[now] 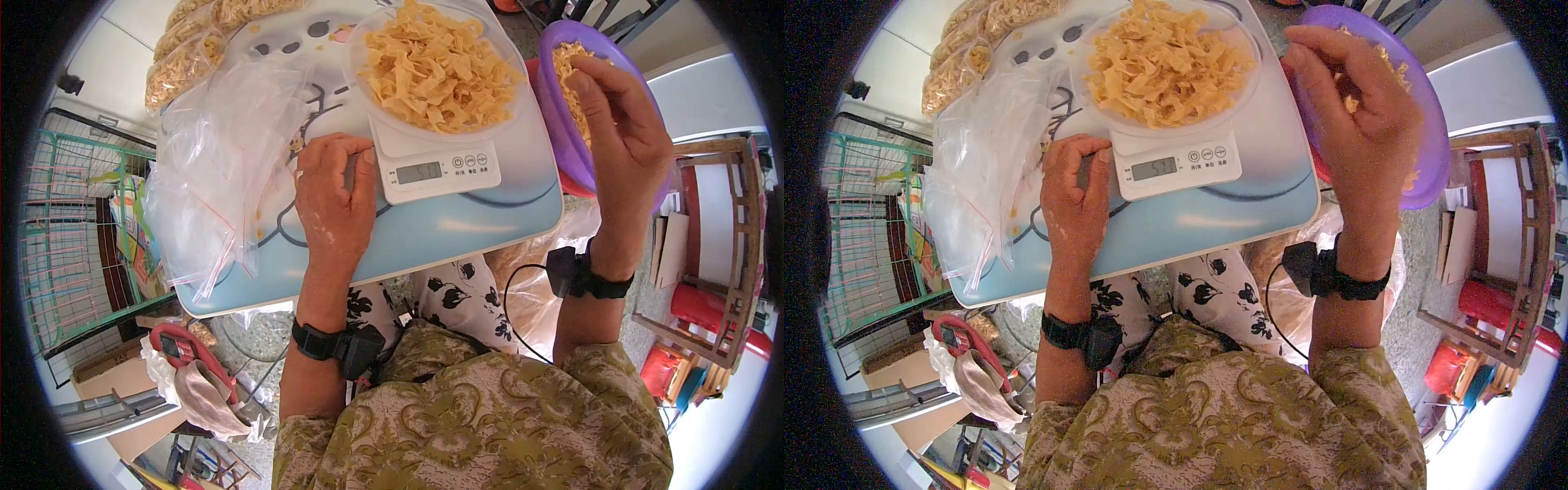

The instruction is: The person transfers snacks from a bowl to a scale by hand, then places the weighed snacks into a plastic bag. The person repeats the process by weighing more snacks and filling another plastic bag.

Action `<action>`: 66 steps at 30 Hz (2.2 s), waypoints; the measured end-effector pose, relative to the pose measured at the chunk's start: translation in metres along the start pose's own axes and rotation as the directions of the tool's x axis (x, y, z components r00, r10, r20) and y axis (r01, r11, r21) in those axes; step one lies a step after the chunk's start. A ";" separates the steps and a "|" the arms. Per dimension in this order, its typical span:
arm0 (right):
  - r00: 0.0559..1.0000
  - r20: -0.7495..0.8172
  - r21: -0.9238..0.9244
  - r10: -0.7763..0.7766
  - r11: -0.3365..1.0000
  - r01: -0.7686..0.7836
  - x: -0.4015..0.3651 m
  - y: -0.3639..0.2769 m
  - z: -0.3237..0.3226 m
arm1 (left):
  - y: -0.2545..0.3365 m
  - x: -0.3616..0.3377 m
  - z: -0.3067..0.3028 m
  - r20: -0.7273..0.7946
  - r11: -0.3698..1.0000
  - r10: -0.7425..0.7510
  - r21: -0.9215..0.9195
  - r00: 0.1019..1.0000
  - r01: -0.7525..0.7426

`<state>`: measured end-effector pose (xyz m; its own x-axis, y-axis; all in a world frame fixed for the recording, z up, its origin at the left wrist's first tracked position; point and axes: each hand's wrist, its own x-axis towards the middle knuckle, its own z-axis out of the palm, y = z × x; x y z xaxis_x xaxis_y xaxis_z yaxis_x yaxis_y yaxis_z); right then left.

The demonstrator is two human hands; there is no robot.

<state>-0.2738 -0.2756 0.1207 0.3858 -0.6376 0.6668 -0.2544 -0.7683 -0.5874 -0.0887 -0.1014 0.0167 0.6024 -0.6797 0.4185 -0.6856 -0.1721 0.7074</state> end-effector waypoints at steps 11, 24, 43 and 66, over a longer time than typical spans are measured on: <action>0.993 0.086 -0.030 -0.084 0.996 0.087 0.000 -0.011 0.012 | -0.002 0.000 0.000 -0.011 1.000 0.025 -0.009 1.000 -0.025; 0.993 0.098 0.038 -0.068 0.997 0.065 -0.004 -0.006 0.018 | 0.000 -0.001 0.001 -0.013 1.000 0.001 0.006 1.000 -0.001; 0.958 0.248 -0.046 -0.143 0.986 0.159 0.010 -0.027 0.019 | -0.004 -0.001 0.002 -0.023 0.999 0.030 0.025 0.999 -0.029; 0.979 0.181 -0.049 -0.095 0.993 0.105 0.007 -0.024 0.022 | 0.000 0.000 0.000 -0.022 1.000 0.014 -0.019 1.000 -0.014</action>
<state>-0.2454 -0.2609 0.1292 0.5623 -0.5412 0.6253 -0.2559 -0.8329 -0.4907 -0.0885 -0.1015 0.0166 0.6016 -0.6661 0.4408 -0.6861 -0.1484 0.7122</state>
